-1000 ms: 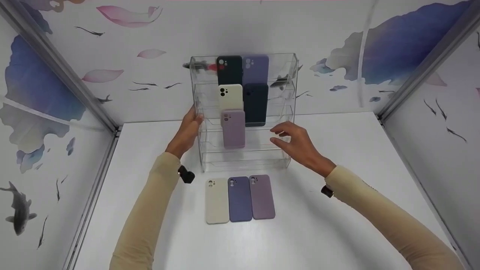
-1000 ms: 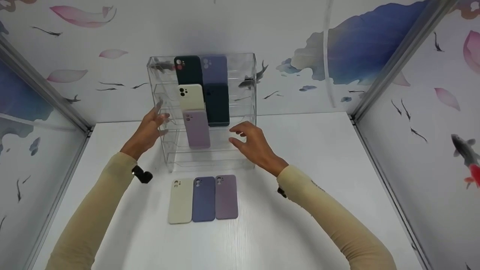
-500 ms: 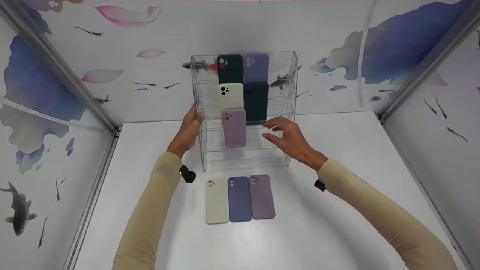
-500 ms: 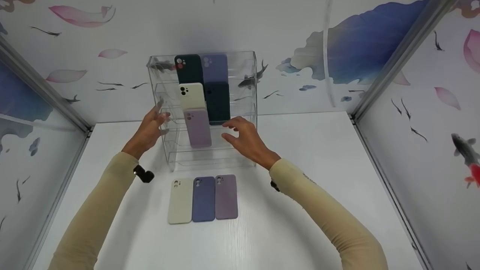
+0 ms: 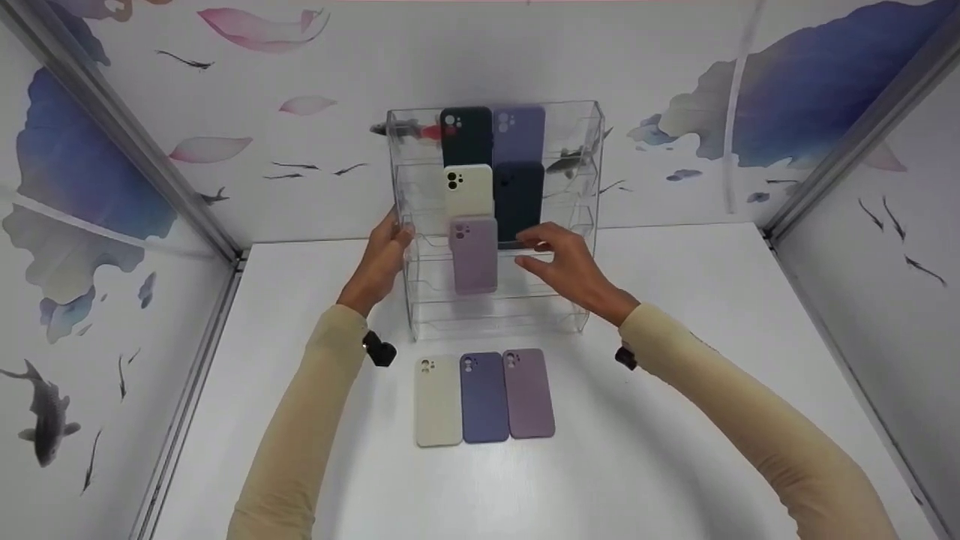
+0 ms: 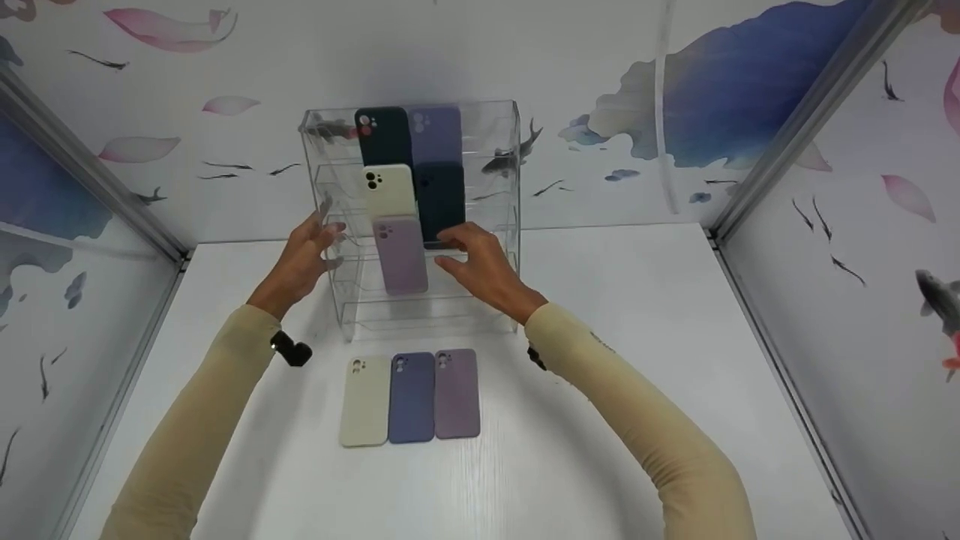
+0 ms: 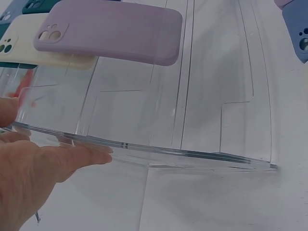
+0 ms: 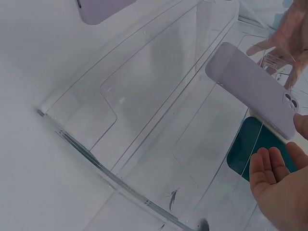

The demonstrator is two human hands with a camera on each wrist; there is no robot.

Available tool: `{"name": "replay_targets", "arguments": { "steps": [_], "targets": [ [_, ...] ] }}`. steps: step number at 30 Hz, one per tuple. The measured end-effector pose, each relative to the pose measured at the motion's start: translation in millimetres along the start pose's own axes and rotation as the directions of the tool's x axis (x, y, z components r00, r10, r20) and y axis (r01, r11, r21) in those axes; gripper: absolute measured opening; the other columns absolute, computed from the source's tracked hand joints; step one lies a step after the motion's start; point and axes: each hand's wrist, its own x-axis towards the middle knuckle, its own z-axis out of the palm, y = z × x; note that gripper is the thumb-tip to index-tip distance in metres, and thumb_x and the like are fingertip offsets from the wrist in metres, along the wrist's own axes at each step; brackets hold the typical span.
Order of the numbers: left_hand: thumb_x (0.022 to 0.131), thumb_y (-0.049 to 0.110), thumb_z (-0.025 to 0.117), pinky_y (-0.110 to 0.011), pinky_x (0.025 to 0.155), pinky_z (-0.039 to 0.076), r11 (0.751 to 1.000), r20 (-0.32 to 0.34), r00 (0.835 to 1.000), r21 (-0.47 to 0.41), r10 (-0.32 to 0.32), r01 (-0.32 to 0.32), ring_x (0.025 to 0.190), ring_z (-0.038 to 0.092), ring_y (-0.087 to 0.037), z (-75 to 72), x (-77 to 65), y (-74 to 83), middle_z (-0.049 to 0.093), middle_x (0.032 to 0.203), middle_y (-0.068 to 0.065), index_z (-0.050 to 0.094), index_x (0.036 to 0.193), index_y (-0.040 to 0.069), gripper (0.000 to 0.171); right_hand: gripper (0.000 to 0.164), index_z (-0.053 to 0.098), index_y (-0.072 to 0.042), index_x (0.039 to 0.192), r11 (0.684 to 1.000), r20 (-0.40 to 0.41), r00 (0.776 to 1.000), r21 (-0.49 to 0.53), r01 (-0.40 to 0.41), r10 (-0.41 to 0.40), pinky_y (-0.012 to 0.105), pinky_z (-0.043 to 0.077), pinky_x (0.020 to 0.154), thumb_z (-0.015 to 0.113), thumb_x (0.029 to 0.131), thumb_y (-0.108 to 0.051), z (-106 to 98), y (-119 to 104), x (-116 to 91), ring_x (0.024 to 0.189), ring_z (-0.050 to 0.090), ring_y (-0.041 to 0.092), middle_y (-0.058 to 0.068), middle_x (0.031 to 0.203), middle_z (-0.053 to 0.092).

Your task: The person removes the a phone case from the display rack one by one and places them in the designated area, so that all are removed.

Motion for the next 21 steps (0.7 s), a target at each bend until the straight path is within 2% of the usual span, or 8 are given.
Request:
{"name": "replay_targets", "arguments": {
  "steps": [6, 14, 21],
  "targets": [
    [0.121, 0.019, 0.039, -0.066, 0.123, 0.038, 0.999, 0.004, 0.999, 0.004, 0.032, -0.032, 0.159, 0.04, -0.034, -1.0, -0.4, -1.1, 0.028, 0.179, -0.02, 0.009, 0.179, 0.022, 0.066, 0.04, 0.069, 0.006, 0.14, 0.999, 0.001, 1.0, 0.027, -0.024, 0.024, 0.05, 0.056, 0.111, 0.079, 0.103, -0.005, 4, 1, 8, 0.129, 0.068, 0.038, 0.023, 0.138, 0.068],
    [0.121, 0.021, 0.039, -0.064, 0.123, 0.041, 1.0, -0.002, 1.0, -0.004, 0.025, -0.025, 0.158, 0.041, -0.034, 1.3, -0.8, 0.2, 0.032, 0.178, -0.016, 0.008, 0.179, 0.022, 0.066, 0.043, 0.067, 0.006, 0.143, 0.995, -0.001, 0.998, 0.077, -0.057, 0.057, 0.048, 0.057, 0.11, 0.078, 0.102, -0.002, 9, 2, 17, 0.126, 0.068, 0.037, 0.024, 0.139, 0.068],
    [0.121, 0.023, 0.04, -0.073, 0.126, 0.028, 0.999, -0.03, 1.0, 0.042, -0.006, 0.008, 0.165, 0.028, -0.04, 0.0, -1.4, 0.3, 0.026, 0.18, -0.02, 0.009, 0.179, 0.023, 0.066, 0.045, 0.065, 0.007, 0.146, 0.996, -0.016, 0.999, 0.081, -0.047, 0.048, 0.043, 0.059, 0.105, 0.077, 0.103, -0.001, 19, -3, 26, 0.121, 0.071, 0.035, 0.024, 0.133, 0.071]
  ]
}}
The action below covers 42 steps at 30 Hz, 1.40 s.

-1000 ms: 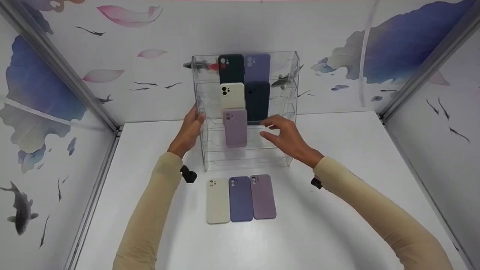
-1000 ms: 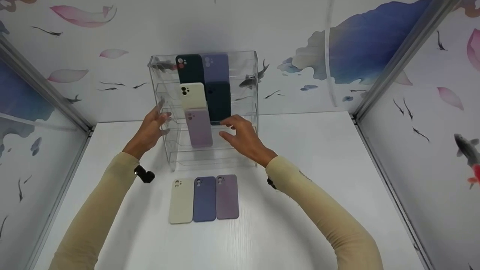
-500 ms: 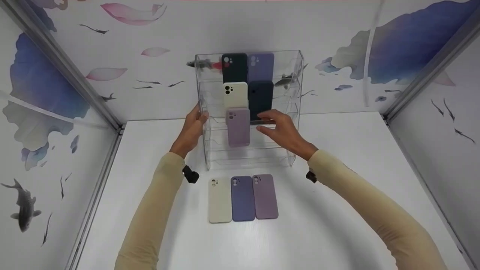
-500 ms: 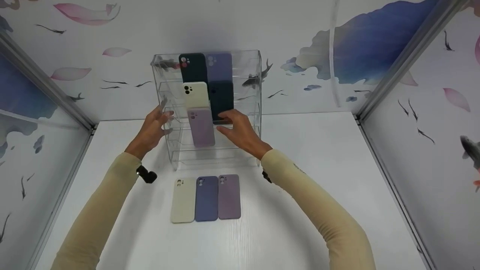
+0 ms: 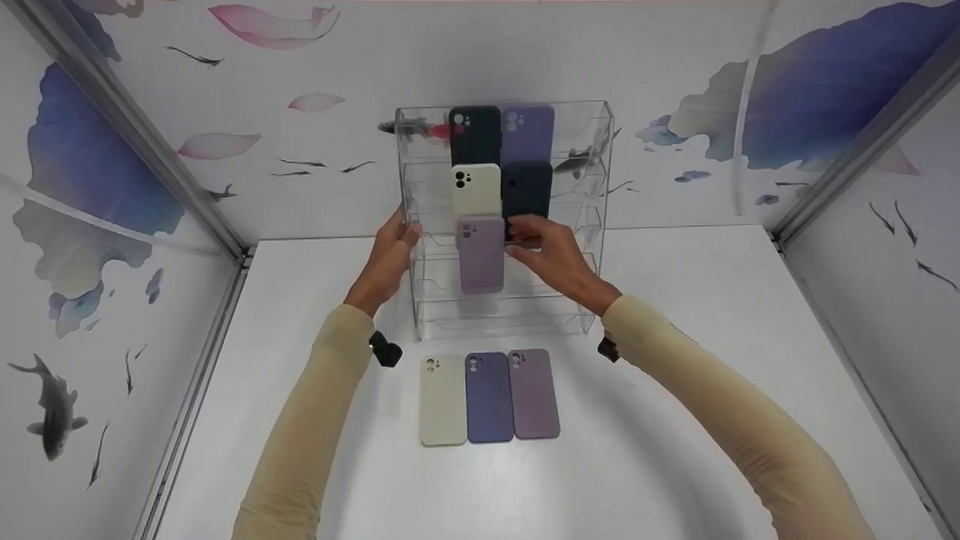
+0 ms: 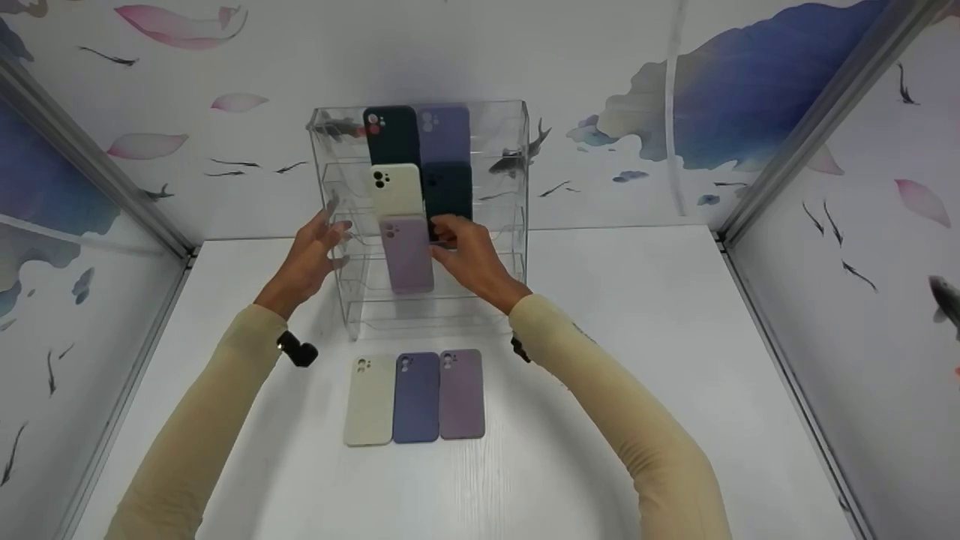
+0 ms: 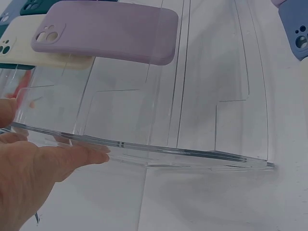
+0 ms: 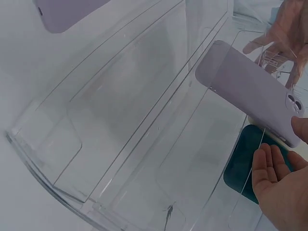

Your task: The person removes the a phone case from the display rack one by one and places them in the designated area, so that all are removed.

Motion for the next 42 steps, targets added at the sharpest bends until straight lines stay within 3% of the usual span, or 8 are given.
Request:
{"name": "replay_targets", "arguments": {
  "steps": [4, 11, 20, 30, 37, 42],
  "targets": [
    [0.121, 0.021, 0.04, -0.072, 0.125, 0.031, 0.999, 0.014, 1.0, -0.028, 0.023, -0.023, 0.16, 0.038, -0.04, 0.1, -0.8, 0.0, 0.033, 0.176, -0.02, 0.01, 0.179, 0.024, 0.065, 0.044, 0.065, 0.006, 0.146, 1.0, -0.022, 0.999, 0.003, -0.029, 0.029, 0.043, 0.06, 0.104, 0.076, 0.104, -0.002, 5, -1, 4, 0.118, 0.072, 0.032, 0.022, 0.129, 0.073],
    [0.121, 0.021, 0.04, -0.073, 0.127, 0.027, 0.999, 0.021, 0.999, -0.037, 0.031, -0.03, 0.166, 0.027, -0.039, 0.3, 0.2, -1.8, 0.027, 0.18, -0.016, 0.012, 0.179, 0.026, 0.065, 0.039, 0.069, 0.005, 0.141, 0.999, -0.048, 0.998, 0.024, -0.038, 0.039, 0.042, 0.061, 0.1, 0.075, 0.103, 0.003, 11, -1, 8, 0.114, 0.074, 0.031, 0.02, 0.125, 0.075],
    [0.121, 0.022, 0.04, -0.067, 0.12, 0.042, 0.997, 0.024, 0.998, -0.049, 0.055, -0.054, 0.157, 0.042, -0.044, 0.4, -0.4, -2.0, 0.035, 0.175, -0.021, 0.012, 0.179, 0.025, 0.065, 0.025, 0.075, 0.004, 0.127, 0.999, -0.094, 0.995, 0.045, -0.016, 0.02, 0.035, 0.063, 0.092, 0.076, 0.102, 0.004, 13, -1, 9, 0.104, 0.075, 0.027, 0.018, 0.115, 0.077],
    [0.122, 0.021, 0.039, -0.065, 0.122, 0.041, 0.998, 0.023, 0.999, -0.051, 0.046, -0.045, 0.153, 0.047, -0.038, 0.8, -0.7, -1.2, 0.038, 0.173, -0.021, 0.013, 0.179, 0.023, 0.063, 0.017, 0.075, 0.002, 0.119, 0.997, -0.097, 0.995, 0.076, -0.002, 0.009, 0.037, 0.064, 0.094, 0.077, 0.102, 0.003, 17, 3, 5, 0.103, 0.077, 0.025, 0.016, 0.112, 0.077],
    [0.121, 0.022, 0.04, -0.069, 0.125, 0.035, 0.998, 0.017, 0.999, -0.048, 0.042, -0.041, 0.161, 0.036, -0.042, 0.7, -0.5, -1.9, 0.03, 0.179, -0.017, 0.011, 0.179, 0.023, 0.065, 0.017, 0.075, 0.0, 0.118, 0.993, -0.098, 0.995, 0.113, 0.015, -0.004, 0.036, 0.064, 0.095, 0.077, 0.102, 0.002, 14, 0, 0, 0.106, 0.077, 0.025, 0.013, 0.113, 0.076],
    [0.121, 0.023, 0.041, -0.071, 0.124, 0.034, 0.999, 0.01, 0.999, -0.036, 0.039, -0.039, 0.158, 0.04, -0.039, 0.1, -0.5, -1.9, 0.037, 0.174, -0.018, 0.011, 0.179, 0.021, 0.066, 0.016, 0.076, -0.001, 0.117, 0.992, -0.126, 0.991, 0.115, 0.047, -0.033, 0.033, 0.064, 0.094, 0.078, 0.102, 0.0, 7, -2, -5, 0.105, 0.077, 0.024, 0.012, 0.112, 0.076]
  ]
}}
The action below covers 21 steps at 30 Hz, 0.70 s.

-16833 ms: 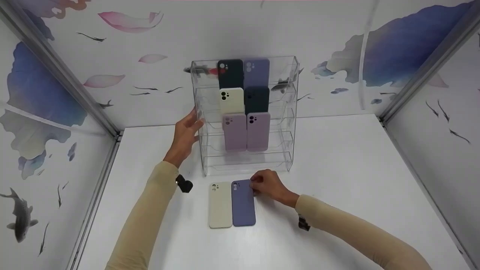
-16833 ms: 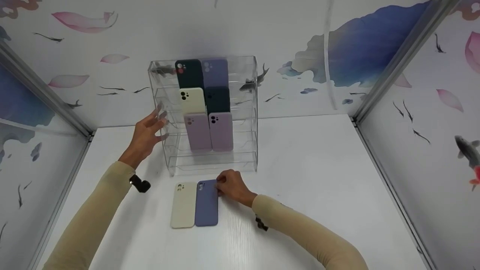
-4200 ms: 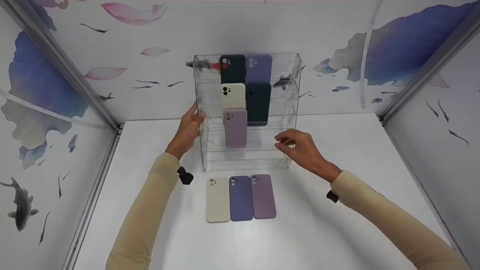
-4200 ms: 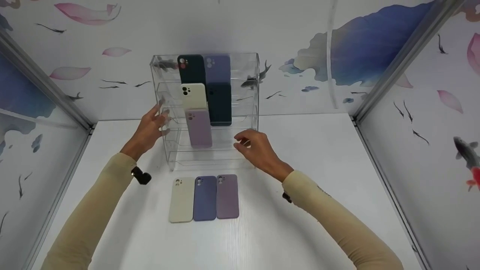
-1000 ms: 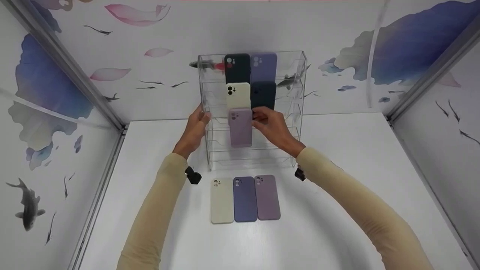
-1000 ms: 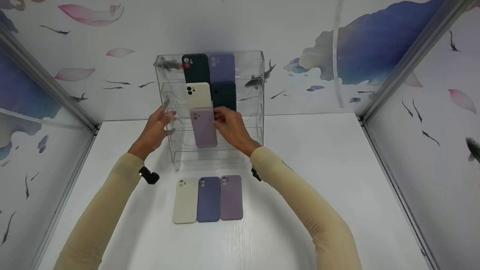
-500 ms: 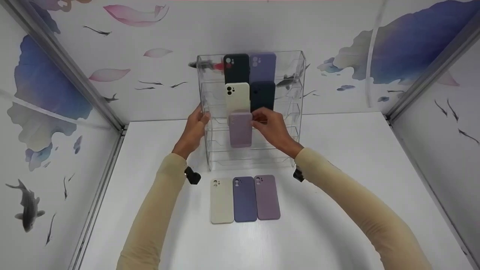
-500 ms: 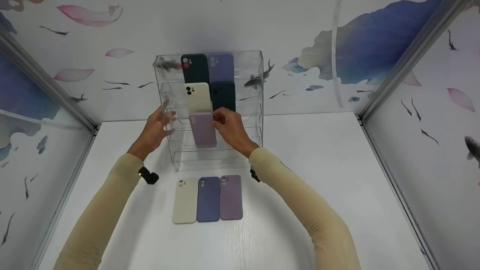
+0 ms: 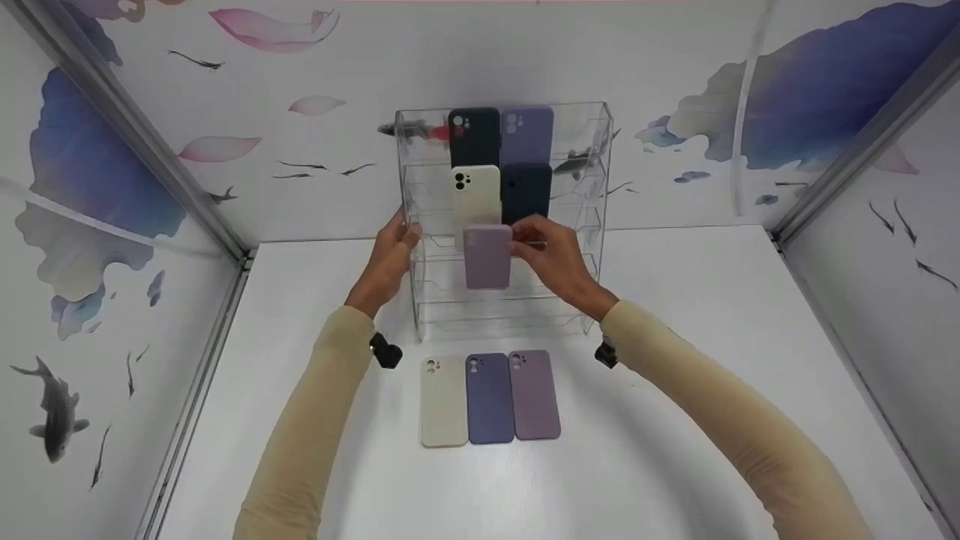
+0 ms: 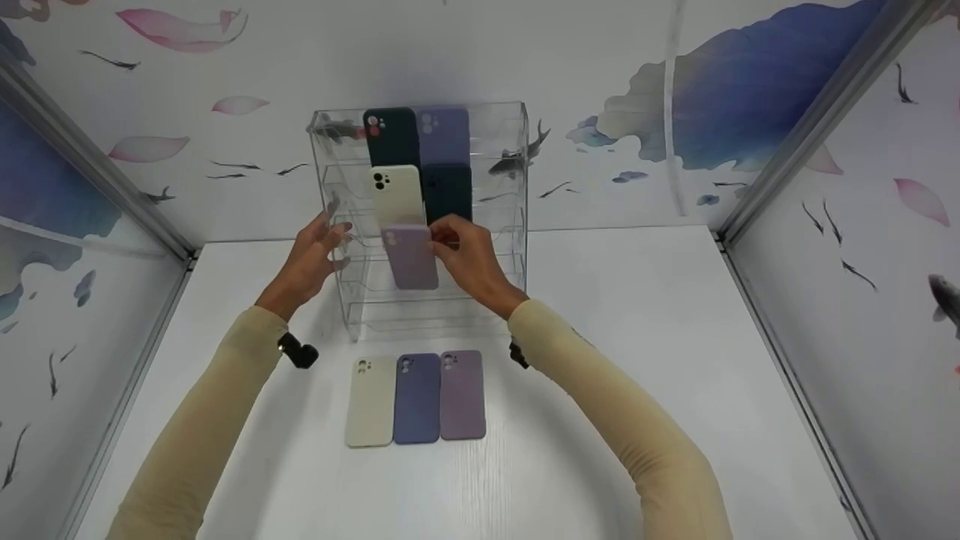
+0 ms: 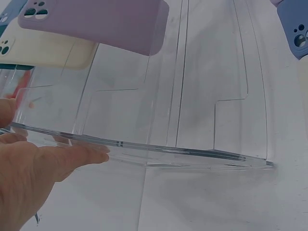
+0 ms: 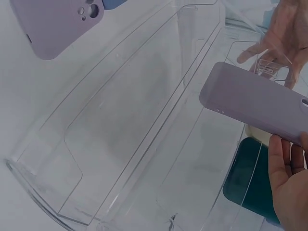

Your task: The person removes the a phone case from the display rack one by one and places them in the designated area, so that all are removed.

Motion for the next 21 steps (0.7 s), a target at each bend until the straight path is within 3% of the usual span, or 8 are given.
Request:
{"name": "replay_targets", "arguments": {
  "steps": [5, 13, 21],
  "targets": [
    [0.121, 0.024, 0.041, -0.069, 0.125, 0.034, 1.0, -0.002, 1.0, 0.018, -0.011, 0.011, 0.16, 0.04, -0.039, 1.0, -1.1, 1.8, 0.039, 0.174, -0.017, 0.011, 0.179, 0.021, 0.065, 0.015, 0.076, 0.001, 0.116, 0.999, -0.027, 0.999, 0.004, 0.045, -0.045, 0.027, 0.064, 0.09, 0.079, 0.101, 0.0, -10, -4, -4, 0.1, 0.075, 0.025, 0.013, 0.11, 0.076],
    [0.121, 0.026, 0.041, -0.073, 0.127, 0.027, 0.999, -0.006, 1.0, 0.032, -0.021, 0.022, 0.167, 0.024, -0.04, 0.8, 0.3, 1.2, 0.022, 0.182, -0.017, 0.009, 0.179, 0.022, 0.066, 0.019, 0.077, -0.002, 0.12, 1.0, -0.04, 0.999, 0.001, 0.023, -0.023, 0.027, 0.063, 0.093, 0.08, 0.101, -0.001, -26, -10, -14, 0.106, 0.075, 0.021, 0.01, 0.113, 0.076],
    [0.121, 0.024, 0.041, -0.073, 0.126, 0.03, 1.0, -0.011, 1.0, 0.007, -0.018, 0.018, 0.164, 0.03, -0.043, 1.6, 0.2, 0.6, 0.028, 0.179, -0.019, 0.011, 0.179, 0.022, 0.066, 0.021, 0.078, -0.004, 0.121, 1.0, -0.028, 1.0, -0.006, 0.003, -0.003, 0.026, 0.063, 0.095, 0.08, 0.101, 0.0, -40, -13, -28, 0.107, 0.074, 0.02, 0.008, 0.114, 0.077]
  ]
}}
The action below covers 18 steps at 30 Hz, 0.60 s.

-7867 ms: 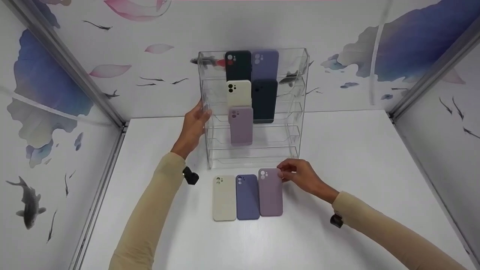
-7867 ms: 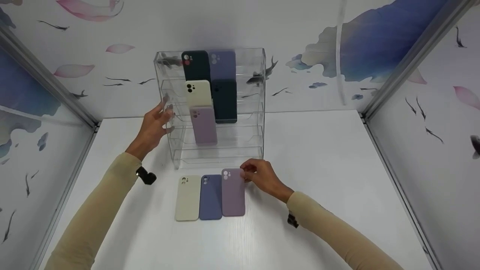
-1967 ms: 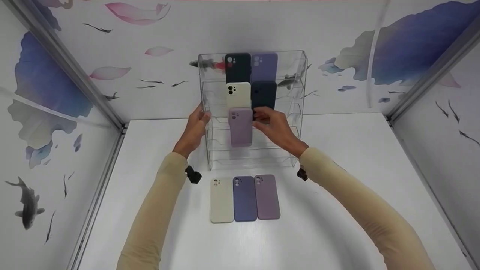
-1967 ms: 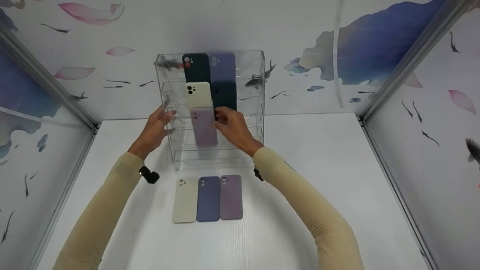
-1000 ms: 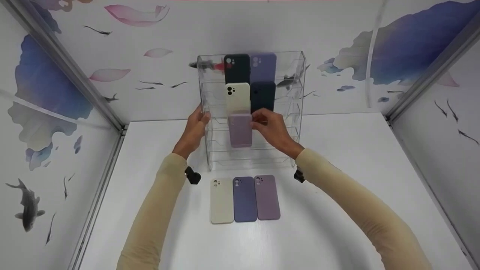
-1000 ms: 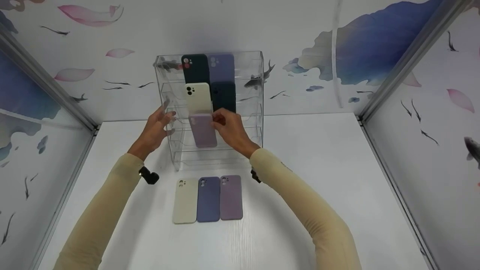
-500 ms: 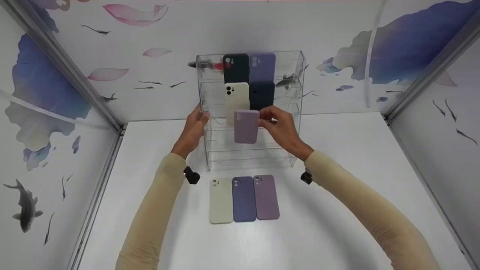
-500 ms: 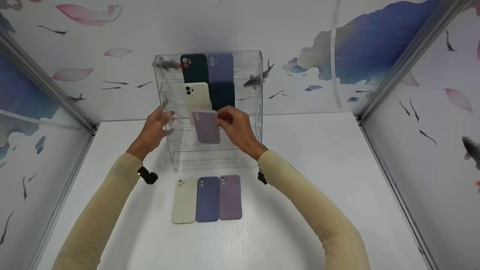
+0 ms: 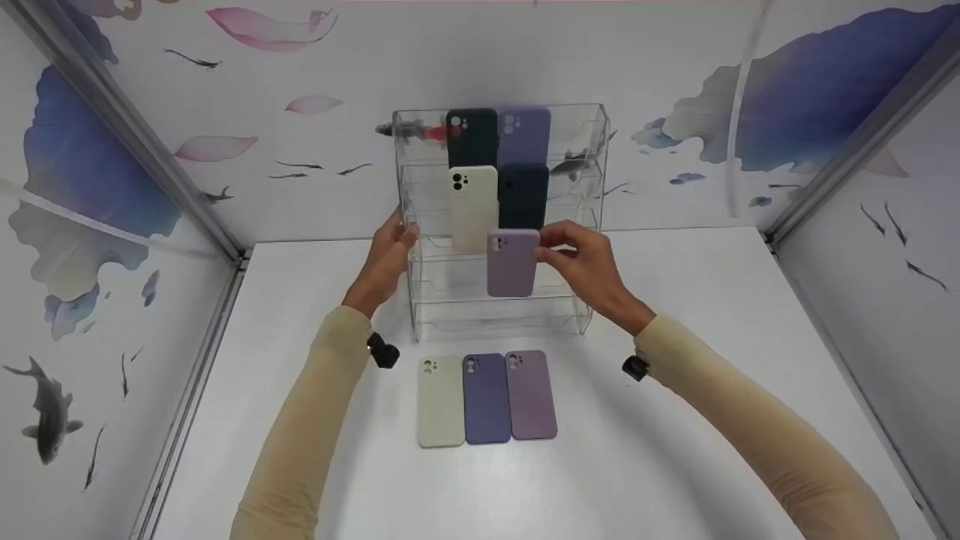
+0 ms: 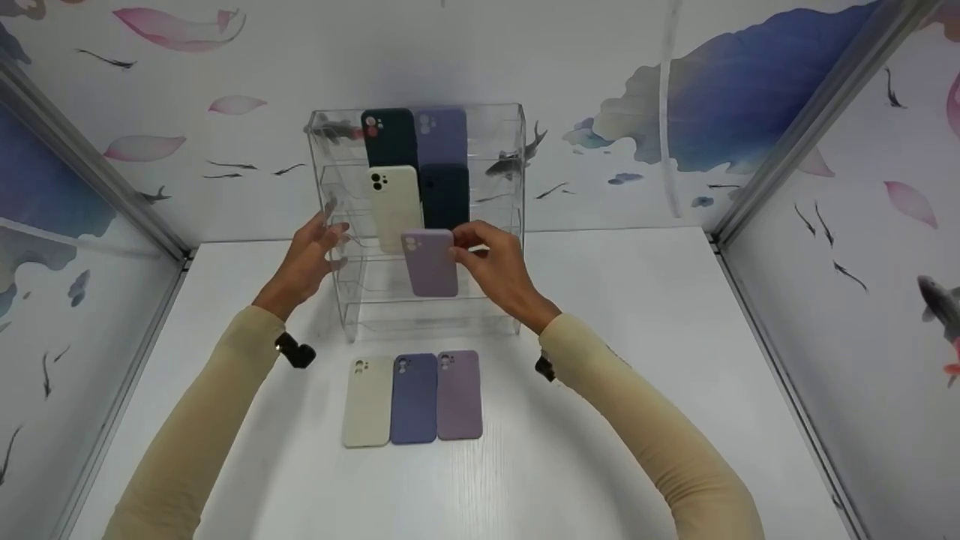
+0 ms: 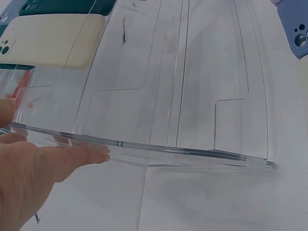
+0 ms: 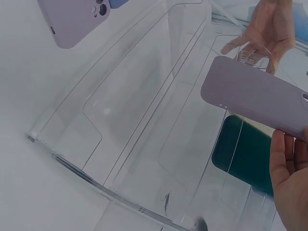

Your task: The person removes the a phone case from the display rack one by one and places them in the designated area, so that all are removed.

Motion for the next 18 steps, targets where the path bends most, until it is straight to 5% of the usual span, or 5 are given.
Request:
{"name": "replay_targets", "arguments": {
  "steps": [18],
  "targets": [
    [0.121, 0.02, 0.041, -0.07, 0.125, 0.035, 1.0, 0.005, 1.0, -0.021, 0.017, -0.017, 0.16, 0.038, -0.042, -0.7, 0.1, -0.8, 0.038, 0.173, -0.022, 0.013, 0.179, 0.021, 0.065, 0.02, 0.078, -0.001, 0.121, 0.999, 0.009, 0.999, 0.029, -0.031, 0.03, 0.028, 0.064, 0.091, 0.079, 0.101, 0.001, -19, 9, -38, 0.103, 0.075, 0.026, 0.013, 0.113, 0.076]
  ]
}}
